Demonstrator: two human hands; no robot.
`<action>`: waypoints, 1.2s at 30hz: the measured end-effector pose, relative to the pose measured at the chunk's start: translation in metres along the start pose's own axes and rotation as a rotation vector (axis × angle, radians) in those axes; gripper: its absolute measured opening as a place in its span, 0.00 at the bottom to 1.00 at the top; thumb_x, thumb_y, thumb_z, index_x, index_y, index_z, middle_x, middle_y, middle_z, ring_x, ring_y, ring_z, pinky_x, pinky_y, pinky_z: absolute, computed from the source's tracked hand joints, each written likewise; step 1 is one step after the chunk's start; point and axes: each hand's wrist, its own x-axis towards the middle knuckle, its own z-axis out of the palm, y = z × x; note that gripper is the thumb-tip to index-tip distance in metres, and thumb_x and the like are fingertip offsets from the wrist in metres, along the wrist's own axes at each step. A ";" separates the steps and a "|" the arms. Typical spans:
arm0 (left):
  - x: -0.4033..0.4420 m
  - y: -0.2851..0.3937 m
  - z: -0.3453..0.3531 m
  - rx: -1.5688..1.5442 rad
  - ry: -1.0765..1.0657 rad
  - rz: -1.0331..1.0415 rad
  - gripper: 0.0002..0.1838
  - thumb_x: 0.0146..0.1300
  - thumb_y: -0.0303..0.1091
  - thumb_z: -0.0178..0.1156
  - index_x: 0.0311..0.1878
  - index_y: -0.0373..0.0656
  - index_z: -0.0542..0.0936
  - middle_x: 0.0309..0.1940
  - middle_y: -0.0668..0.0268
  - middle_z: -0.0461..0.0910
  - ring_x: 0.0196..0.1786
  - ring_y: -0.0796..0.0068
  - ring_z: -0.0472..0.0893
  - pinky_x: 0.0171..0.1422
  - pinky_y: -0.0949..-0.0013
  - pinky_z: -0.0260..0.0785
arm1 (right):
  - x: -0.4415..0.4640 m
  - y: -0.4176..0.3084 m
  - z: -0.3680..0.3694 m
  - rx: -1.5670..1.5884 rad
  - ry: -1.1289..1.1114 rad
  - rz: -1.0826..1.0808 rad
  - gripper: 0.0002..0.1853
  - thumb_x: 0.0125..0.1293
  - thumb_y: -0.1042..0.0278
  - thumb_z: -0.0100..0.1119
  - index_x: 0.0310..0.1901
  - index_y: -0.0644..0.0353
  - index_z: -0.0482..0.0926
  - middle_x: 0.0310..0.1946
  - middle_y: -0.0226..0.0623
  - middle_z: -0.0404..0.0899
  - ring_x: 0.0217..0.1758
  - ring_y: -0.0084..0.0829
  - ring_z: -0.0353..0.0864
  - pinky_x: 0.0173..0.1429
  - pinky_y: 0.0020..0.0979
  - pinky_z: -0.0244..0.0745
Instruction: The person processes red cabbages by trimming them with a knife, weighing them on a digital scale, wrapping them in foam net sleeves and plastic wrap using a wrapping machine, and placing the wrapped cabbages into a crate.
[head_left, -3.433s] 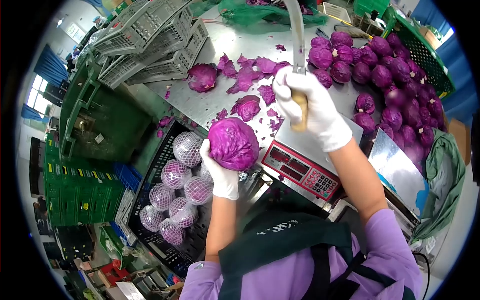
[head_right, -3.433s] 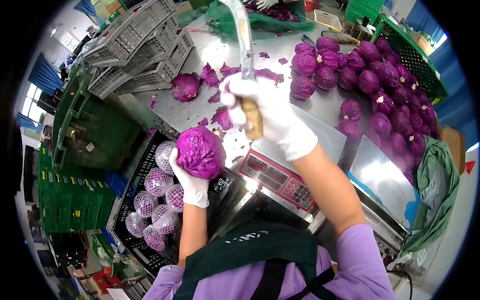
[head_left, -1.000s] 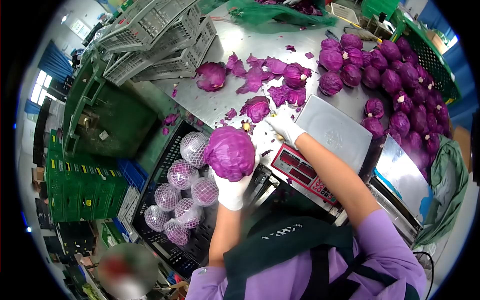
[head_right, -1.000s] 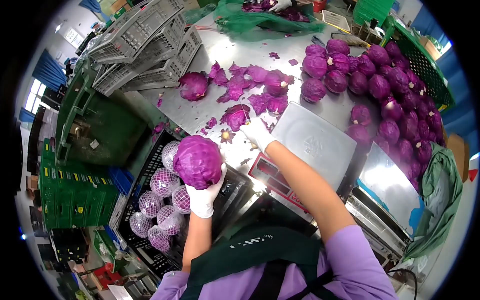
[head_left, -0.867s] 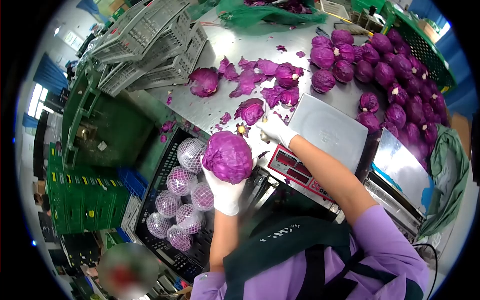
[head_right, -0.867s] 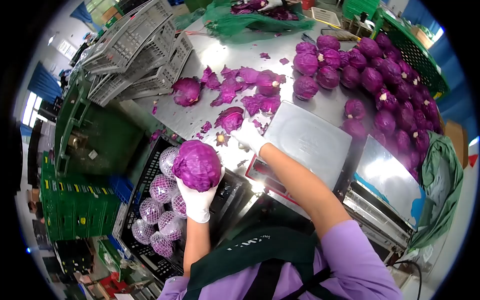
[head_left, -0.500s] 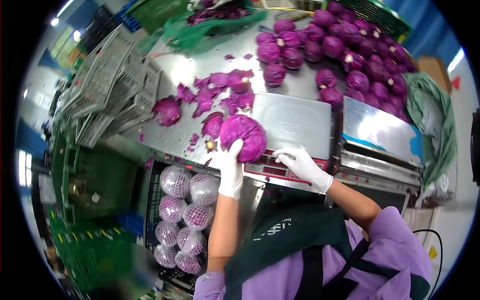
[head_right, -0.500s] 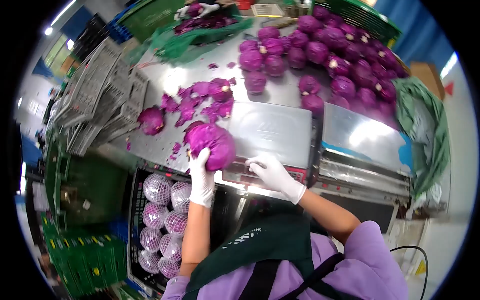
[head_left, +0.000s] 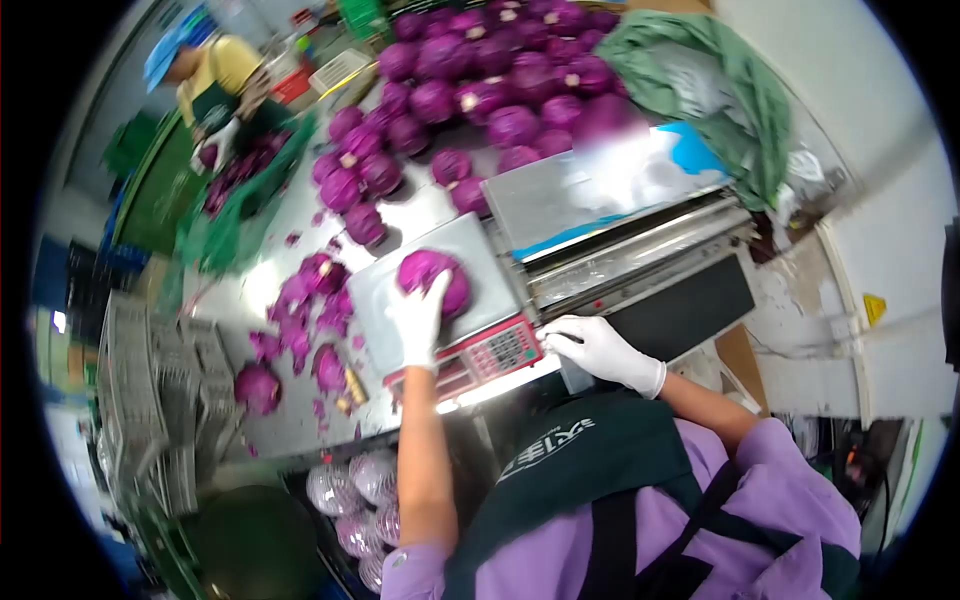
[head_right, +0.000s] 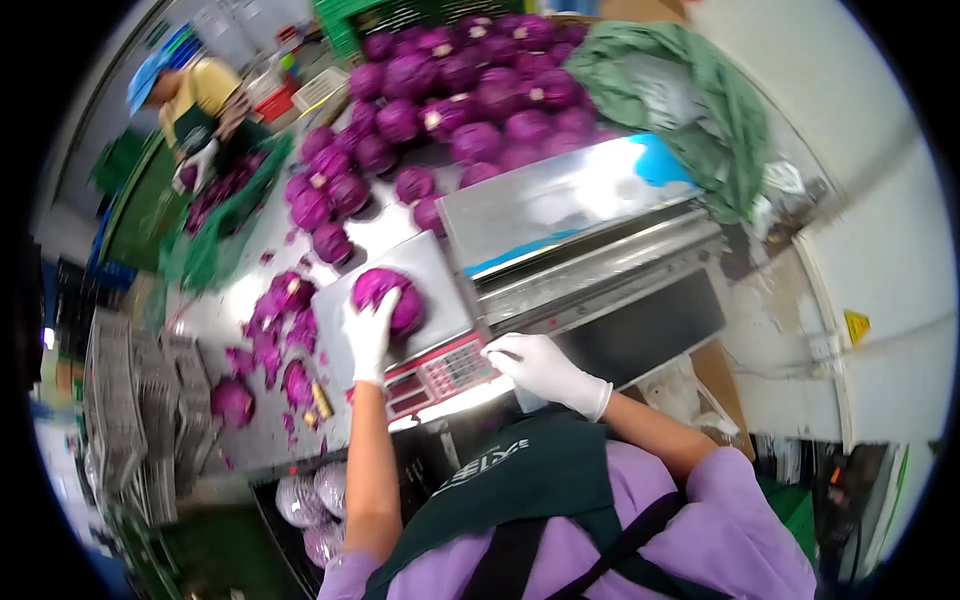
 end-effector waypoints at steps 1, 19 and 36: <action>-0.004 -0.006 0.006 -0.208 -0.005 0.029 0.41 0.52 0.42 0.76 0.65 0.34 0.69 0.60 0.51 0.74 0.64 0.51 0.72 0.75 0.54 0.55 | -0.002 0.003 -0.013 -0.039 0.053 -0.014 0.13 0.68 0.67 0.58 0.48 0.65 0.83 0.41 0.44 0.85 0.44 0.36 0.85 0.50 0.32 0.77; -0.064 0.038 0.036 0.352 0.542 0.288 0.30 0.71 0.34 0.59 0.71 0.33 0.63 0.70 0.51 0.63 0.73 0.55 0.62 0.79 0.57 0.50 | 0.054 0.221 -0.450 -0.944 0.782 0.053 0.13 0.64 0.70 0.54 0.48 0.60 0.83 0.52 0.47 0.81 0.55 0.49 0.79 0.61 0.42 0.74; -0.178 0.009 0.106 0.421 0.639 -0.061 0.11 0.63 0.30 0.63 0.48 0.40 0.81 0.55 0.58 0.77 0.63 0.59 0.70 0.70 0.60 0.59 | 0.073 0.348 -0.651 -1.062 0.273 0.459 0.12 0.63 0.72 0.47 0.32 0.66 0.81 0.36 0.61 0.80 0.44 0.55 0.79 0.49 0.47 0.72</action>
